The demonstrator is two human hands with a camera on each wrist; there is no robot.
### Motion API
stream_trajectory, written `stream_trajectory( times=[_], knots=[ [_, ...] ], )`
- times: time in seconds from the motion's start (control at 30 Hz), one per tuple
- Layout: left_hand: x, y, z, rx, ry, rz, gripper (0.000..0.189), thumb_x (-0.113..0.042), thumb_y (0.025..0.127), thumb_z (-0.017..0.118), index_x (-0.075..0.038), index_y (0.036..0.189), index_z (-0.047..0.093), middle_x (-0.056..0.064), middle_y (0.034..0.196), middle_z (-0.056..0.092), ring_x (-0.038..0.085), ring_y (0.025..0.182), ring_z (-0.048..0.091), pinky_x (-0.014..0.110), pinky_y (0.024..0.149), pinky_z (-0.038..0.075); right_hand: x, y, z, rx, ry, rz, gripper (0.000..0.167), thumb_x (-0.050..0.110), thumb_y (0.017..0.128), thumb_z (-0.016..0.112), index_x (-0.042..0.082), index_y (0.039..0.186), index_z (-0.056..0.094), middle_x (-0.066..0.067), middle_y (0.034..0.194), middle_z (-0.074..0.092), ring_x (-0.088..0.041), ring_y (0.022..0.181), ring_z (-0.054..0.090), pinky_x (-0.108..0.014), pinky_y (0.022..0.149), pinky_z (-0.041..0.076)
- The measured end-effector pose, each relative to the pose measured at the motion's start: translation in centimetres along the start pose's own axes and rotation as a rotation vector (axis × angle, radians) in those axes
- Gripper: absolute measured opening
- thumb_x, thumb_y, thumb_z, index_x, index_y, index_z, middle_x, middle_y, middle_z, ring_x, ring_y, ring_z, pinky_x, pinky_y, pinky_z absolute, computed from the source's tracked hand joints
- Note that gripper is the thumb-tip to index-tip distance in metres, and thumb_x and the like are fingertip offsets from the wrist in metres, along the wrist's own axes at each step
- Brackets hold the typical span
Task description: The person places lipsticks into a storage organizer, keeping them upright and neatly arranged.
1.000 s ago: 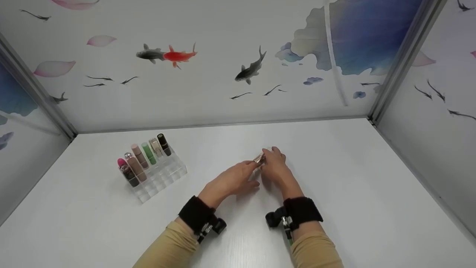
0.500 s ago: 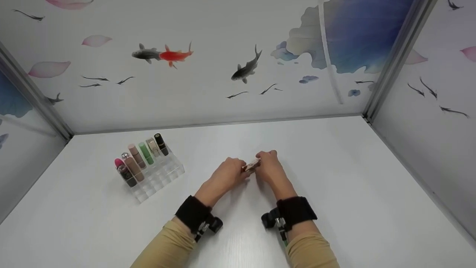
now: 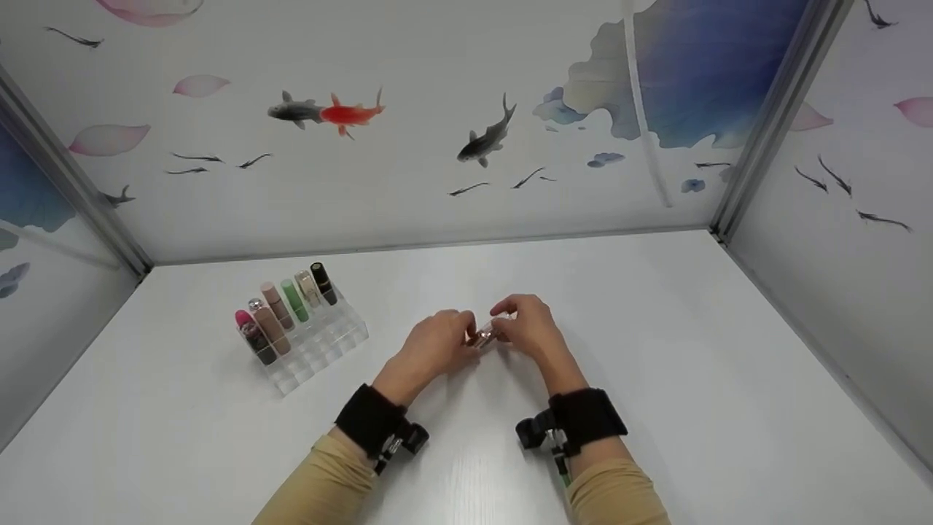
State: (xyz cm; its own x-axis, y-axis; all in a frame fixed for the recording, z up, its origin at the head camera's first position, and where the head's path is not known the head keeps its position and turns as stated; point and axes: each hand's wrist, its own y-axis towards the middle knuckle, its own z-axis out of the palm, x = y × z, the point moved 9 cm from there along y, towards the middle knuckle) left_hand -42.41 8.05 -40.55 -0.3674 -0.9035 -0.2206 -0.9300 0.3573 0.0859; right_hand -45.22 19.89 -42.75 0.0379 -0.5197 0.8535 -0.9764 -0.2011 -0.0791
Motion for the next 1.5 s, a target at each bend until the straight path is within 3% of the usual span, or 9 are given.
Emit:
stream_trajectory(
  times=[0.13, 0.23, 0.37, 0.53, 0.7, 0.87, 1.2, 1.37, 1.5],
  knots=[
    [0.6, -0.2, -0.8, 0.010, -0.163, 0.018, 0.023, -0.025, 0.091, 0.074, -0.009, 0.105, 0.065, 0.003, 0.094, 0.064, 0.010, 0.077, 0.052, 0.023, 0.067, 0.045, 1.1, -0.3, -0.1, -0.023, 0.067, -0.069, 0.030, 0.004, 0.097, 0.059, -0.009, 0.124, 0.059, -0.028, 0.128, 0.059, -0.020, 0.101, 0.072, -0.030, 0.086, 0.060],
    [1.0, -0.2, -1.5, 0.002, -0.310, 0.009, 0.024, -0.025, 0.095, 0.070, -0.009, 0.111, 0.064, 0.003, 0.100, 0.068, 0.009, 0.083, 0.057, 0.020, 0.071, 0.048, 2.4, -0.7, -0.1, -0.044, 0.076, -0.121, 0.034, 0.007, 0.097, 0.062, -0.004, 0.129, 0.058, -0.026, 0.134, 0.055, -0.024, 0.106, 0.071, -0.029, 0.088, 0.059],
    [1.5, -0.6, -3.2, -0.060, -0.457, 0.012, 0.026, -0.027, 0.099, 0.064, -0.011, 0.118, 0.062, 0.004, 0.111, 0.072, 0.013, 0.098, 0.069, 0.021, 0.079, 0.055, 4.2, -1.3, -0.3, -0.092, 0.082, -0.178, 0.043, 0.012, 0.096, 0.067, 0.004, 0.136, 0.055, -0.022, 0.136, 0.055, -0.026, 0.108, 0.068, -0.024, 0.089, 0.056],
    [2.2, -1.5, -5.8, -0.145, -0.569, 0.037, 0.027, -0.026, 0.098, 0.064, -0.013, 0.122, 0.062, 0.002, 0.114, 0.072, 0.013, 0.100, 0.070, 0.022, 0.084, 0.057, 6.0, -2.0, -0.5, -0.160, 0.192, -0.212, 0.050, 0.017, 0.093, 0.072, 0.007, 0.138, 0.053, -0.018, 0.130, 0.058, -0.019, 0.111, 0.068, -0.018, 0.090, 0.055],
    [2.2, -2.5, -8.2, -0.235, -0.548, 0.100, 0.040, -0.021, 0.097, 0.066, -0.017, 0.135, 0.056, 0.004, 0.120, 0.068, 0.014, 0.105, 0.069, 0.021, 0.089, 0.056, 7.7, -2.5, -0.2, -0.194, 0.272, -0.259, 0.048, 0.020, 0.091, 0.074, 0.002, 0.132, 0.057, -0.015, 0.128, 0.062, -0.006, 0.109, 0.065, -0.015, 0.090, 0.054],
    [2.4, -3.6, -10.0, -0.303, -0.465, 0.146, 0.046, -0.021, 0.098, 0.065, -0.022, 0.142, 0.052, 0.006, 0.128, 0.062, 0.016, 0.109, 0.067, 0.019, 0.088, 0.056, 9.5, -2.9, 0.8, -0.172, 0.381, -0.317, 0.043, 0.014, 0.093, 0.071, -0.001, 0.131, 0.059, -0.013, 0.126, 0.065, -0.009, 0.108, 0.066, -0.023, 0.090, 0.057],
    [4.7, -5.4, -11.8, -0.368, -0.551, 0.112, 0.033, -0.020, 0.099, 0.063, -0.021, 0.132, 0.061, 0.006, 0.121, 0.058, 0.016, 0.109, 0.065, 0.021, 0.087, 0.058, 11.7, -2.9, 2.8, -0.210, 0.489, -0.342, 0.032, 0.006, 0.097, 0.063, 0.000, 0.127, 0.059, -0.013, 0.119, 0.065, -0.014, 0.098, 0.069, -0.027, 0.083, 0.060],
    [6.2, -6.2, -12.5, -0.381, -0.551, 0.077, 0.032, -0.014, 0.098, 0.064, -0.019, 0.129, 0.063, 0.007, 0.123, 0.056, 0.016, 0.110, 0.064, 0.025, 0.092, 0.057, 12.4, -2.7, 4.4, -0.151, 0.462, -0.296, 0.029, 0.009, 0.100, 0.059, 0.000, 0.128, 0.058, -0.013, 0.119, 0.065, -0.014, 0.098, 0.069, -0.025, 0.084, 0.060],
    [7.7, -7.1, -13.9, -0.438, -0.516, 0.061, 0.029, -0.014, 0.098, 0.064, -0.017, 0.126, 0.066, 0.007, 0.122, 0.061, 0.018, 0.110, 0.064, 0.028, 0.093, 0.057, 13.8, -2.6, 5.9, -0.098, 0.455, -0.276, 0.031, 0.009, 0.101, 0.057, -0.001, 0.131, 0.058, -0.015, 0.125, 0.064, -0.016, 0.103, 0.067, -0.025, 0.085, 0.059]
  ],
)
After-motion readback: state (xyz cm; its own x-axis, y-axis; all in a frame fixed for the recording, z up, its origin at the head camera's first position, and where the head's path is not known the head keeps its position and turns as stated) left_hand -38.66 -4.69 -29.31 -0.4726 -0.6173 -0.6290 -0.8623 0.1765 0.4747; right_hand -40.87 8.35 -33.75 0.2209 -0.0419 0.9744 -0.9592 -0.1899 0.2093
